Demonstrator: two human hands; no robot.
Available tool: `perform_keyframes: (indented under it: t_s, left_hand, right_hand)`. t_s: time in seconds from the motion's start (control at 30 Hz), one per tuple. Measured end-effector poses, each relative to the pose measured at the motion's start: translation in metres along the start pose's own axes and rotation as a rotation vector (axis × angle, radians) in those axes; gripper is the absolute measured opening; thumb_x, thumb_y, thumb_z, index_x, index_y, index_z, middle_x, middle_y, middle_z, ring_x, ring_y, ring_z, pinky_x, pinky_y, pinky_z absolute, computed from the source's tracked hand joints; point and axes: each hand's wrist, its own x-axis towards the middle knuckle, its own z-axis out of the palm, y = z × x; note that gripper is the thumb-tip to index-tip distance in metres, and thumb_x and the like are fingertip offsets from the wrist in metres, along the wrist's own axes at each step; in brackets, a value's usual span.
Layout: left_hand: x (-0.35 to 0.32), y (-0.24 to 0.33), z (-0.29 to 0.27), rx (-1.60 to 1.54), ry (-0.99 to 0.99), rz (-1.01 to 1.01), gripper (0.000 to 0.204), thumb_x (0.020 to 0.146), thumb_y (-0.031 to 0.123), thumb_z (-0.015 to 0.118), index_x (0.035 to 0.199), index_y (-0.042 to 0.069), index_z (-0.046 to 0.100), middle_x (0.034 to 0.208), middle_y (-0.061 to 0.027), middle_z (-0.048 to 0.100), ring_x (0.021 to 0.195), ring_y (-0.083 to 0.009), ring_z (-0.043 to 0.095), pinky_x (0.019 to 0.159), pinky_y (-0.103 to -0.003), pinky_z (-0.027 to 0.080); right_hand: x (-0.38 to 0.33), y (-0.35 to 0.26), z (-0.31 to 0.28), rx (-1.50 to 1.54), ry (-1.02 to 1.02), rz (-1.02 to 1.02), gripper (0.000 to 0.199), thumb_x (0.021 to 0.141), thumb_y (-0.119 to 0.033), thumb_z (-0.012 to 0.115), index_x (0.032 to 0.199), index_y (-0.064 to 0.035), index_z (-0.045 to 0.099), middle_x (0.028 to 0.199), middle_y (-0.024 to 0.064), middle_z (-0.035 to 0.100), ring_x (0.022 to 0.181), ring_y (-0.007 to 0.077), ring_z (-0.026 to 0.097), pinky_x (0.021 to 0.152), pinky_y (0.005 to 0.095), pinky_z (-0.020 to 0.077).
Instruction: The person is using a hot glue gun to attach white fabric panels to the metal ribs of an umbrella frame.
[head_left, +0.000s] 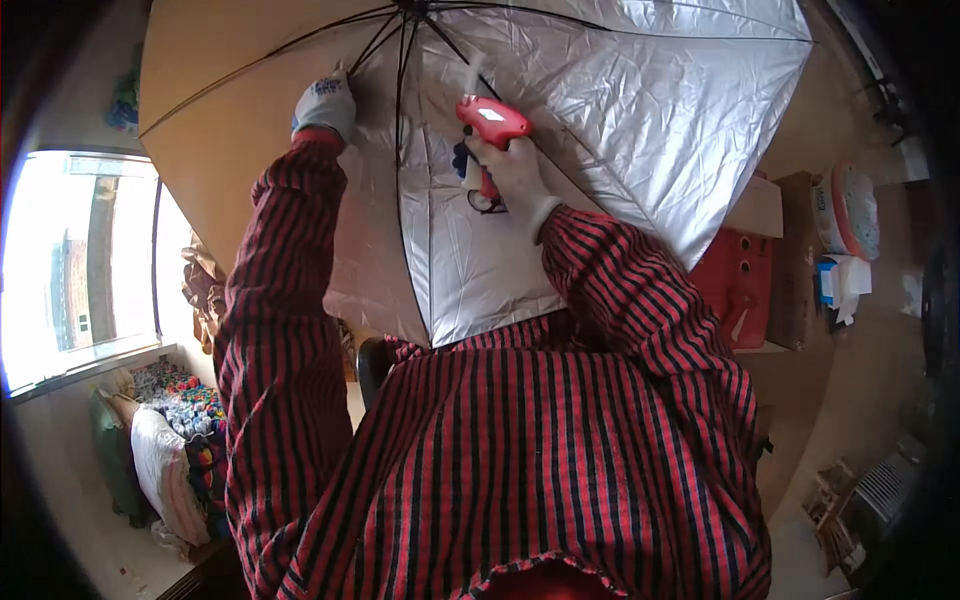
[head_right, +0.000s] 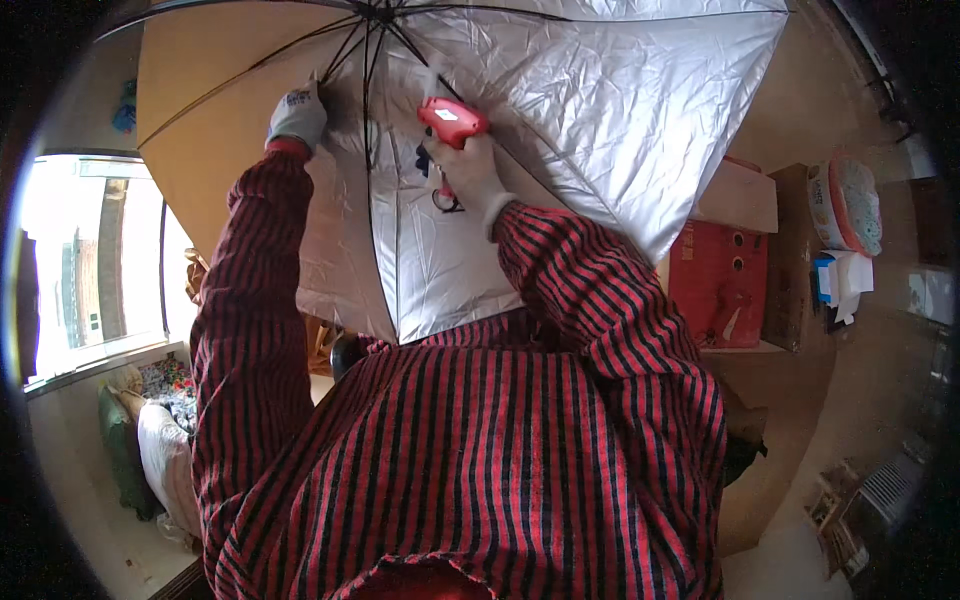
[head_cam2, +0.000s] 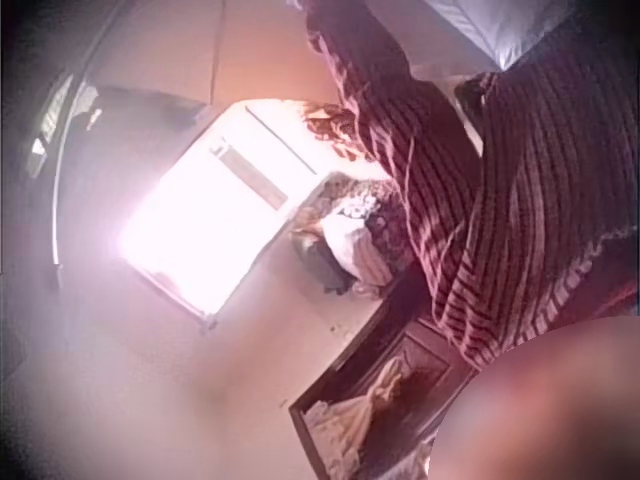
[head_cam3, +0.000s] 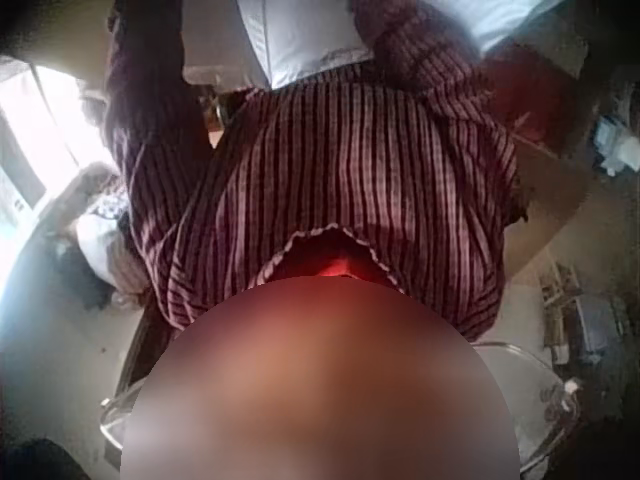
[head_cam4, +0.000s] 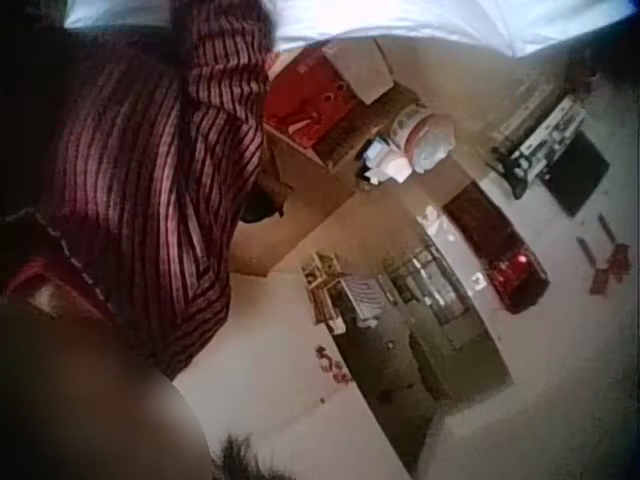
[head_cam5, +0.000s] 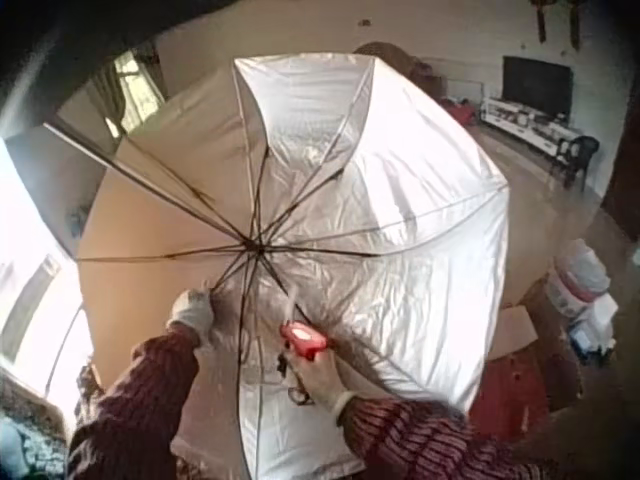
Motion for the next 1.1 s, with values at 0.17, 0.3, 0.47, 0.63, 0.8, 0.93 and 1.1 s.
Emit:
perform_keyframes:
  t_s: [0.17, 0.3, 0.47, 0.63, 0.8, 0.93, 1.1]
  left_hand:
    - [-0.067, 0.068, -0.045, -0.207, 0.256, -0.137, 0.041, 0.083, 0.025, 0.054, 0.117, 0.003, 0.053, 0.102, -0.0232, 0.063, 0.096, -0.0372, 0.061, 0.081, -0.045, 0.049]
    - [-0.084, 0.093, -0.032, -0.329, 0.027, -0.082, 0.04, 0.08, 0.03, 0.059, 0.109, 0.002, 0.057, 0.099, -0.0247, 0.063, 0.094, -0.0376, 0.061, 0.081, -0.044, 0.049]
    - [-0.074, 0.108, -0.003, -0.478, -0.102, -0.065, 0.038, 0.079, 0.031, 0.059, 0.099, -0.001, 0.062, 0.093, -0.025, 0.064, 0.092, -0.0391, 0.061, 0.08, -0.043, 0.049]
    - [-0.063, 0.115, 0.0, -0.526, -0.157, -0.052, 0.04, 0.079, 0.033, 0.061, 0.095, -0.004, 0.061, 0.088, -0.0254, 0.064, 0.09, -0.0371, 0.062, 0.079, -0.041, 0.049]
    - [-0.048, 0.117, 0.002, -0.523, -0.353, 0.022, 0.041, 0.075, 0.031, 0.061, 0.095, -0.005, 0.064, 0.096, -0.0274, 0.063, 0.092, -0.0402, 0.061, 0.081, -0.043, 0.049]
    - [-0.033, 0.107, 0.04, -0.342, -0.286, 0.177, 0.034, 0.079, 0.029, 0.06, 0.096, 0.0, 0.066, 0.093, -0.0219, 0.065, 0.089, -0.0368, 0.063, 0.078, -0.04, 0.05]
    - [-0.029, 0.118, 0.032, 0.196, -0.219, 0.635, 0.022, 0.085, 0.027, 0.057, 0.092, 0.01, 0.069, 0.088, -0.009, 0.068, 0.083, -0.0276, 0.065, 0.073, -0.034, 0.053]
  right_hand:
    - [-0.015, -0.014, 0.0, -0.162, 0.076, -0.137, 0.018, 0.083, -0.017, 0.065, 0.094, -0.0037, 0.061, 0.083, 0.001, 0.062, 0.072, 0.0091, 0.058, 0.063, 0.0261, 0.0468]
    - [-0.022, -0.012, 0.002, -0.146, 0.016, 0.004, 0.018, 0.081, -0.016, 0.065, 0.095, -0.0042, 0.06, 0.082, -0.0005, 0.061, 0.072, 0.0083, 0.056, 0.064, 0.0255, 0.046]
    - [-0.027, -0.001, 0.004, -0.103, -0.007, 0.203, 0.02, 0.08, -0.014, 0.064, 0.096, -0.0024, 0.059, 0.08, 0.0006, 0.06, 0.071, 0.0097, 0.056, 0.065, 0.0267, 0.046]
    - [-0.034, 0.004, 0.005, -0.09, 0.049, 0.152, 0.022, 0.079, -0.018, 0.064, 0.092, -0.0019, 0.059, 0.075, 0.0016, 0.058, 0.067, 0.0111, 0.055, 0.062, 0.029, 0.0456]
    - [-0.046, 0.007, 0.013, -0.037, 0.129, 0.255, 0.02, 0.078, -0.022, 0.061, 0.082, -0.0025, 0.059, 0.065, 0.0036, 0.057, 0.059, 0.0138, 0.056, 0.055, 0.0328, 0.0445]
    - [-0.051, 0.004, 0.023, 0.064, 0.166, 0.392, 0.022, 0.077, -0.023, 0.062, 0.078, -0.0012, 0.059, 0.064, 0.0042, 0.058, 0.058, 0.0143, 0.057, 0.054, 0.0331, 0.0445]
    - [-0.061, -0.014, 0.023, 0.183, 0.198, 0.482, 0.023, 0.077, -0.024, 0.063, 0.075, -0.0015, 0.059, 0.063, 0.0032, 0.058, 0.055, 0.014, 0.056, 0.052, 0.0315, 0.044]
